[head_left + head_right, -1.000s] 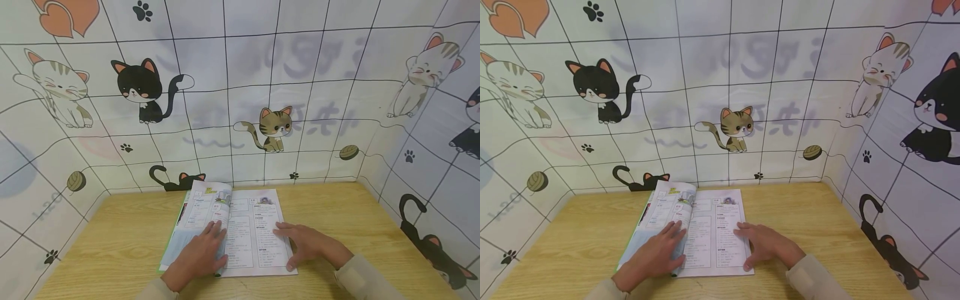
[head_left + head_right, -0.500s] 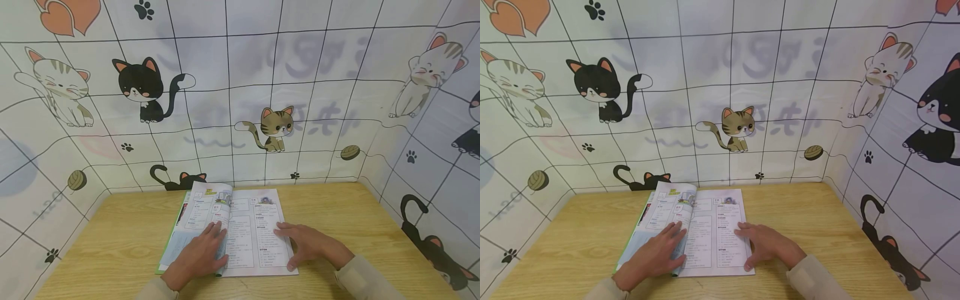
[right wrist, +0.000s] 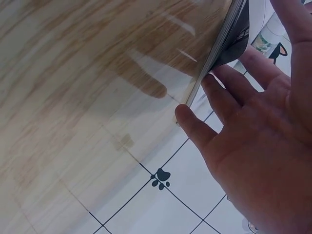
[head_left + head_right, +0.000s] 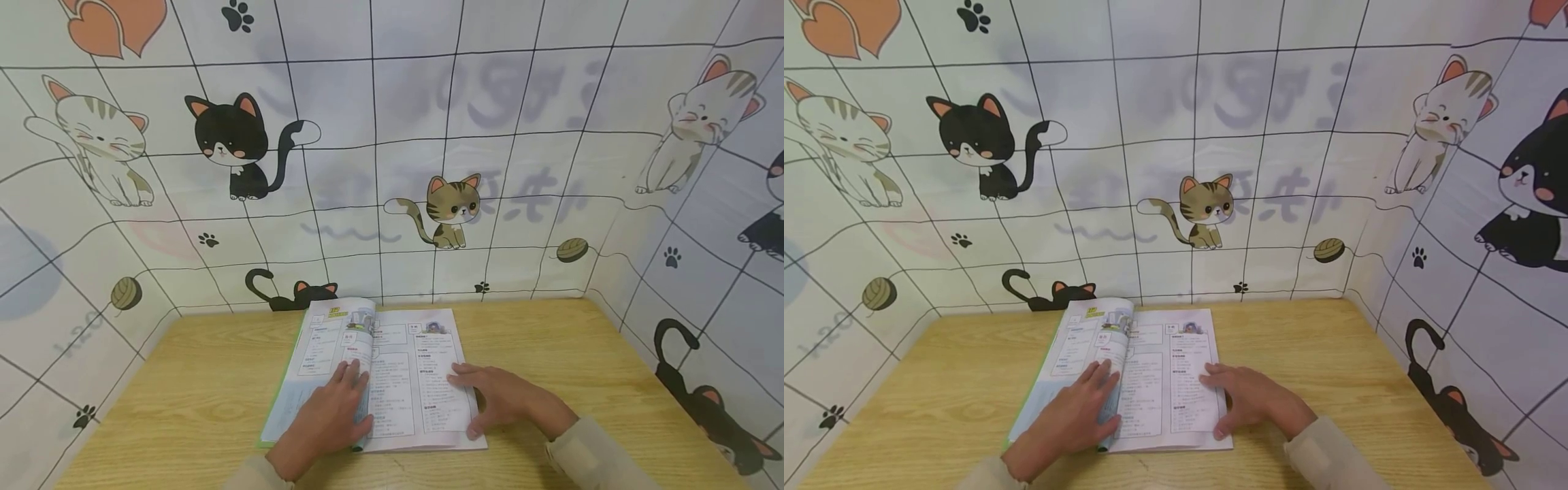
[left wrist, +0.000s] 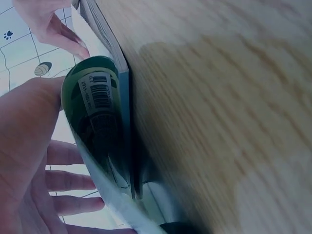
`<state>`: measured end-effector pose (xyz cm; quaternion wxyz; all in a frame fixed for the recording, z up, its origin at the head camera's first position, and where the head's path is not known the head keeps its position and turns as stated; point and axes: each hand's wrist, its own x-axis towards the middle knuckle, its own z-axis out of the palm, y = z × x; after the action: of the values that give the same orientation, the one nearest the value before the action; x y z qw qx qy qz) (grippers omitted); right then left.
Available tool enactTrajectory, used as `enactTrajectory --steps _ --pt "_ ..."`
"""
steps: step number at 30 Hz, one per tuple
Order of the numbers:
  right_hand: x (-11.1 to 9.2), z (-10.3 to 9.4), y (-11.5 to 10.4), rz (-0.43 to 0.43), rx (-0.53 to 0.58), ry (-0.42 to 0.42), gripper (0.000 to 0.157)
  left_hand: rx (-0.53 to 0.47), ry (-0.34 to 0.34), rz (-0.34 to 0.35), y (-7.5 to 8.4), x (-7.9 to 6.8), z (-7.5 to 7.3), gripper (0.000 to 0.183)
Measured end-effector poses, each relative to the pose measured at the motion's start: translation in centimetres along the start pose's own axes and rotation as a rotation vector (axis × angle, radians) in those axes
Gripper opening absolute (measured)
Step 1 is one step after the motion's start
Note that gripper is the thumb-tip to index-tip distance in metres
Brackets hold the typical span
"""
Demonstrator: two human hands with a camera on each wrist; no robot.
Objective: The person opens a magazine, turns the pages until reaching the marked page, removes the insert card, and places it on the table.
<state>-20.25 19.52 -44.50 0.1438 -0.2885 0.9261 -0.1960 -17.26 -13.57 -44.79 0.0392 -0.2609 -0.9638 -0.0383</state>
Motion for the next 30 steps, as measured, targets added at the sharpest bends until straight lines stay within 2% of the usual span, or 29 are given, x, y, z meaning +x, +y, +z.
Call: enactTrajectory --steps 9,13,17,20,30 --pt "0.1 -0.1 -0.6 0.048 0.030 0.007 0.087 0.072 0.023 0.022 0.6 -0.1 -0.1 0.067" --pt "0.1 0.0 -0.6 0.050 0.043 0.007 0.083 0.081 0.035 0.029 0.9 -0.1 -0.1 0.083" --pt "0.2 0.0 -0.5 0.040 0.041 0.010 0.080 0.058 0.001 0.013 1.1 -0.2 -0.1 0.104" --pt "0.2 0.0 -0.5 0.038 0.040 0.009 0.079 0.052 -0.016 0.007 1.2 -0.2 0.0 0.113" --pt "0.0 -0.3 -0.9 0.051 0.051 0.002 0.080 0.087 -0.007 0.020 1.1 -0.2 0.1 0.109"
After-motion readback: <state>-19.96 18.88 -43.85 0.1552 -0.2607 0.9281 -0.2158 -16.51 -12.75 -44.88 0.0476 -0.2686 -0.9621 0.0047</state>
